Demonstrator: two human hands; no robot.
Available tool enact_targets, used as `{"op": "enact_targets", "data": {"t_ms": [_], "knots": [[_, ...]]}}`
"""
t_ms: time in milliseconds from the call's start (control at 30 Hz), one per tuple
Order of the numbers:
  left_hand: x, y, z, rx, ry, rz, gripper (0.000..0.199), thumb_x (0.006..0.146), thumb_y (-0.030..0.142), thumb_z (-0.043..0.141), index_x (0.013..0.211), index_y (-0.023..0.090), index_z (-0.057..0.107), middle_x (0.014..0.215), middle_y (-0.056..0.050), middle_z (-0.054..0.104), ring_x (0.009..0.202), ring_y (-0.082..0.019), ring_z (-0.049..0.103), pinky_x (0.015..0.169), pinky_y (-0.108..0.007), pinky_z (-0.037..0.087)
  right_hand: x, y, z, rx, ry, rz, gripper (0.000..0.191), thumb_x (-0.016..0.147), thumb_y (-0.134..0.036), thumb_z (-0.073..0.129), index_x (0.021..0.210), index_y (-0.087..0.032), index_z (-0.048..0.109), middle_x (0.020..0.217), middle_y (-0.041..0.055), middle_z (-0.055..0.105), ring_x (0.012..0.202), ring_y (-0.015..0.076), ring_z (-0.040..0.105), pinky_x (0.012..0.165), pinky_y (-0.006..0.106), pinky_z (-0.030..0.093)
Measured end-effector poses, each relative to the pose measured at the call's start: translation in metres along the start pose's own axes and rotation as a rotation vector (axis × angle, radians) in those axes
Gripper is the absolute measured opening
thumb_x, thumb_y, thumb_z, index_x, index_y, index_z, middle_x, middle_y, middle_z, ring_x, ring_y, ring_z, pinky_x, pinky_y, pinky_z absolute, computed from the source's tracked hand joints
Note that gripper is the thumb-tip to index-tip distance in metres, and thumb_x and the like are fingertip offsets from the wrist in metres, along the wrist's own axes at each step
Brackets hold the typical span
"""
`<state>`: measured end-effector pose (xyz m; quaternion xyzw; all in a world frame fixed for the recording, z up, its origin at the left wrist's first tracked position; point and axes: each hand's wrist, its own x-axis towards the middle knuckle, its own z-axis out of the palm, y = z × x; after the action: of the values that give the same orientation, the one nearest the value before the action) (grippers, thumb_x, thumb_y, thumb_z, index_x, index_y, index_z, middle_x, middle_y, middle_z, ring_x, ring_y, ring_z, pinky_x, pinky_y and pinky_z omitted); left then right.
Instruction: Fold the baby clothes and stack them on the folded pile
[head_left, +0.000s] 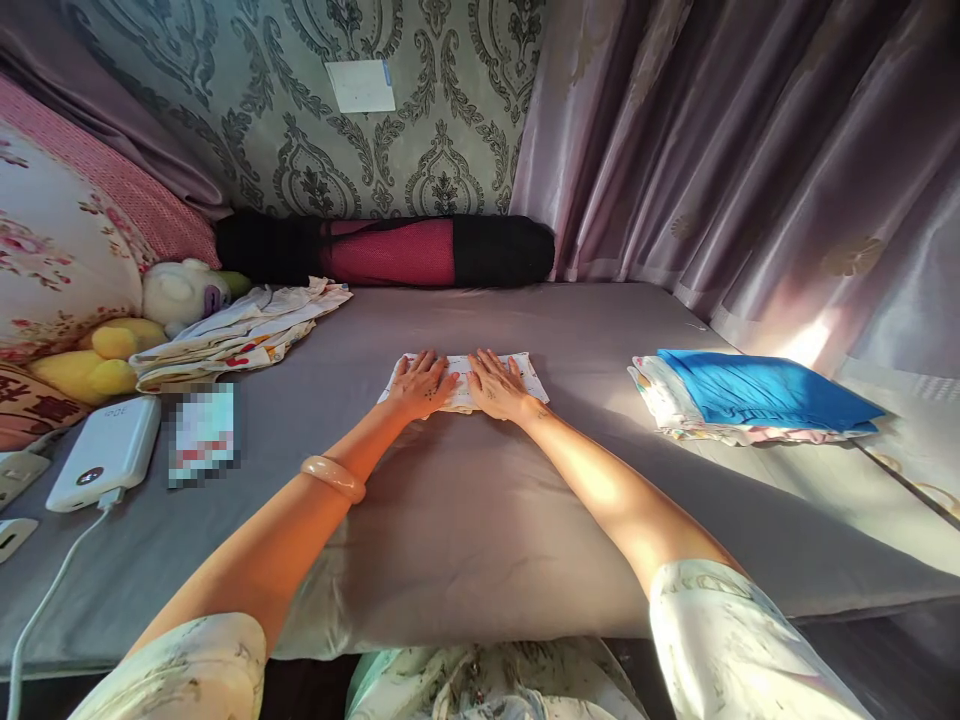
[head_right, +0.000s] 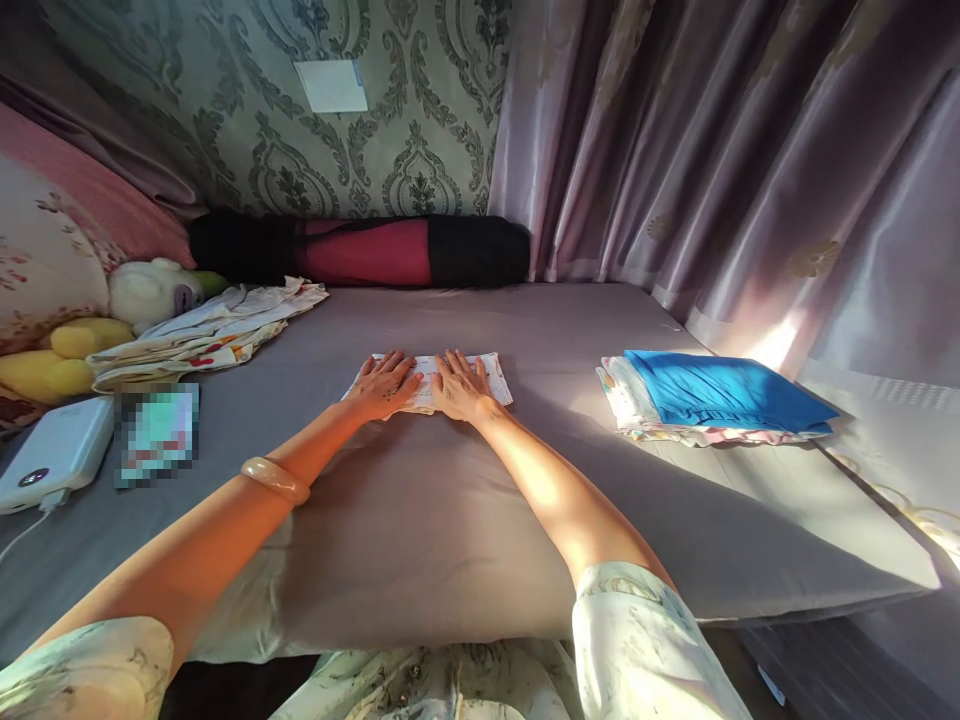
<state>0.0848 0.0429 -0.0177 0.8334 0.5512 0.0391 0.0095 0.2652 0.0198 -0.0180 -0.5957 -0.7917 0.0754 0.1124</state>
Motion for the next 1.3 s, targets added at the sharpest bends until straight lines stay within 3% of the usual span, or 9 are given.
{"op": "enact_targets", "data": {"t_ms": [333, 667, 1000, 1167, 1300], "knots": [[-0.001, -0.01, 0.008, -0.025, 0.031, 0.012, 0.056, 0.1, 0.044, 0.021, 0.145, 0.017, 0.042, 0.153, -0.017, 0.038, 0.145, -0.03, 0.028, 0.114, -0.056, 0.024, -0.004, 0.005, 0.003, -0.063, -0.002, 0.023, 0.054, 0.101, -0.034, 0.023, 0.15, -0.015, 0.036, 0.158, 0.0105, 0.03, 0.146, 0.025, 0.023, 0.119, 0.052, 0.014], [-0.002, -0.025, 0.006, -0.006, 0.01, -0.01, 0.06, 0.1, 0.046, 0.015, 0.146, 0.017, 0.039, 0.156, -0.013, 0.035, 0.146, -0.029, 0.025, 0.116, -0.055, 0.02, -0.004, 0.021, -0.006, -0.102, -0.009, 0.053, 0.056, 0.101, -0.033, 0.021, 0.149, -0.008, 0.037, 0.157, 0.0138, 0.03, 0.147, 0.0253, 0.022, 0.119, 0.049, 0.013], [-0.002, -0.026, -0.001, -0.024, -0.087, -0.033, 0.064, 0.099, 0.048, 0.012, 0.15, 0.014, 0.033, 0.158, -0.011, 0.029, 0.148, -0.028, 0.02, 0.116, -0.054, 0.023, -0.004, 0.024, -0.007, -0.114, -0.037, 0.051, 0.057, 0.101, -0.034, 0.02, 0.149, -0.009, 0.037, 0.156, 0.0136, 0.032, 0.146, 0.0248, 0.025, 0.119, 0.048, 0.017], [-0.007, -0.041, -0.005, -0.037, -0.068, -0.016, 0.063, 0.099, 0.048, 0.013, 0.15, 0.018, 0.033, 0.16, -0.008, 0.025, 0.149, -0.025, 0.015, 0.119, -0.051, 0.015, -0.008, 0.041, -0.019, -0.118, -0.002, 0.104, 0.059, 0.1, -0.034, 0.019, 0.151, -0.006, 0.031, 0.159, 0.0131, 0.026, 0.148, 0.0241, 0.019, 0.121, 0.048, 0.011], [-0.013, -0.052, 0.0, -0.066, -0.081, -0.021, 0.061, 0.099, 0.045, 0.013, 0.152, 0.019, 0.03, 0.161, -0.007, 0.024, 0.149, -0.024, 0.018, 0.118, -0.048, 0.019, -0.016, 0.055, -0.017, -0.123, -0.066, 0.121, 0.062, 0.1, -0.035, 0.019, 0.151, -0.004, 0.03, 0.159, 0.0138, 0.024, 0.148, 0.0247, 0.018, 0.121, 0.045, 0.013]]}}
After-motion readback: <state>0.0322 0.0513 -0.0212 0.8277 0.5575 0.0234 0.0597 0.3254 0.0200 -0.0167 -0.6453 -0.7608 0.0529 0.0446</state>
